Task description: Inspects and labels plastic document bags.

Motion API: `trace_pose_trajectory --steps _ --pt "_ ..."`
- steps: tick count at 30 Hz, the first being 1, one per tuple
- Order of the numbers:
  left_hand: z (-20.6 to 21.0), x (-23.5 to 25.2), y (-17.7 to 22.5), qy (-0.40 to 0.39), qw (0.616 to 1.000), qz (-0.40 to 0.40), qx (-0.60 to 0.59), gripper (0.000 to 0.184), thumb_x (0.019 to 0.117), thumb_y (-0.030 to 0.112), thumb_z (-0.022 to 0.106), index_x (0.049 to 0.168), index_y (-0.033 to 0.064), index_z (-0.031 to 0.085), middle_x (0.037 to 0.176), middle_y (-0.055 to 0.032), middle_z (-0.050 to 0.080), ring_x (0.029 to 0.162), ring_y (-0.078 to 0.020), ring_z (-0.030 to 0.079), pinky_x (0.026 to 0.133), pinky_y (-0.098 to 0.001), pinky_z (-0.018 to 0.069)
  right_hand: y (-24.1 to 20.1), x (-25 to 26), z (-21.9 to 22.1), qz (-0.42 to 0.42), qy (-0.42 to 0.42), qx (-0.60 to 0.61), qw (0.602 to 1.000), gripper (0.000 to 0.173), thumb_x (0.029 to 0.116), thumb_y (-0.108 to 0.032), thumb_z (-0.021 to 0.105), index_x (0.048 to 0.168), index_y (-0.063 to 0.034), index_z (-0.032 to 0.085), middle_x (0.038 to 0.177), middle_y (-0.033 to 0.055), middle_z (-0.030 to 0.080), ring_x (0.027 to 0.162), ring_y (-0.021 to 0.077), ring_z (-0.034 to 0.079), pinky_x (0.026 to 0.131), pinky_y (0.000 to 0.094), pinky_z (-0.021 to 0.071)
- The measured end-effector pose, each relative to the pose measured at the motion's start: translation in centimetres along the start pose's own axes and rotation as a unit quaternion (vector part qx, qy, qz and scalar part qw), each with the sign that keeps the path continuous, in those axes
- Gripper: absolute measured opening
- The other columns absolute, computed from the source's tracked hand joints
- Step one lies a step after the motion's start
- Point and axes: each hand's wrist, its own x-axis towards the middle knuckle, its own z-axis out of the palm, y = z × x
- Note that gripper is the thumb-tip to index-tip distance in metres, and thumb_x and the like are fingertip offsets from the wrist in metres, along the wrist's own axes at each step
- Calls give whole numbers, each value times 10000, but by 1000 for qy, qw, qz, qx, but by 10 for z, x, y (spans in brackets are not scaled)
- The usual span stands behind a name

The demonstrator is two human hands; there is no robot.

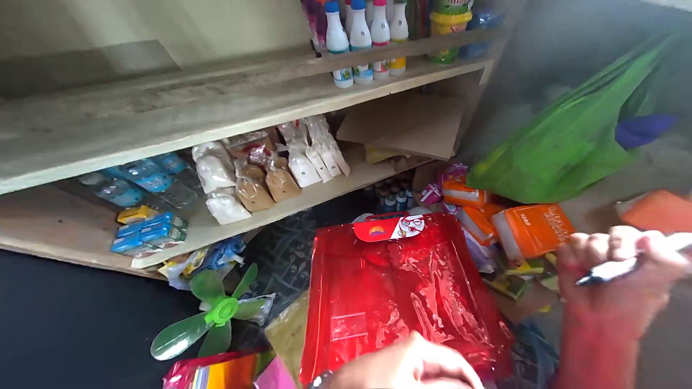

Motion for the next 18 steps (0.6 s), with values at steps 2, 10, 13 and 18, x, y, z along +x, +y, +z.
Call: trace_pose_trajectory --steps 2,10,13,18 --pt "-34 14 3 187 949 20 253 228 1014 67 502 1026 -60 691 918 -98 728 833 -91 690 780 -256 573 0 18 -3 -19 -15 -78 997 376 1061 -524 410 893 -332 686 731 -157 690 609 -30 625 565 147 525" --pt "-191 82 -54 195 762 -310 534 458 1018 445 588 1261 80 717 1442 -214 536 1378 -458 401 1086 -690 288 96 39 25 65 -113 -192 973 297 1059 -166 373 1123 -65 644 811 -36 738 629 20 639 575 179 520" --pt "-179 81 -55 166 755 -334 540 515 1023 483 563 1262 50 704 1351 -214 607 1367 -434 428 1097 -663 293 122 44 17 127 -153 -154 968 402 1058 -214 350 1382 -46 518 1093 7 744 848 48 687 699 218 556" --pt "-144 75 -51 209 747 -294 558 498 1024 394 593 1369 36 616 1351 -244 582 1329 -443 453 1077 -640 323 151 36 32 182 -106 -163 964 210 1080 -258 443 1156 -116 577 868 -61 651 584 -26 497 526 137 416"
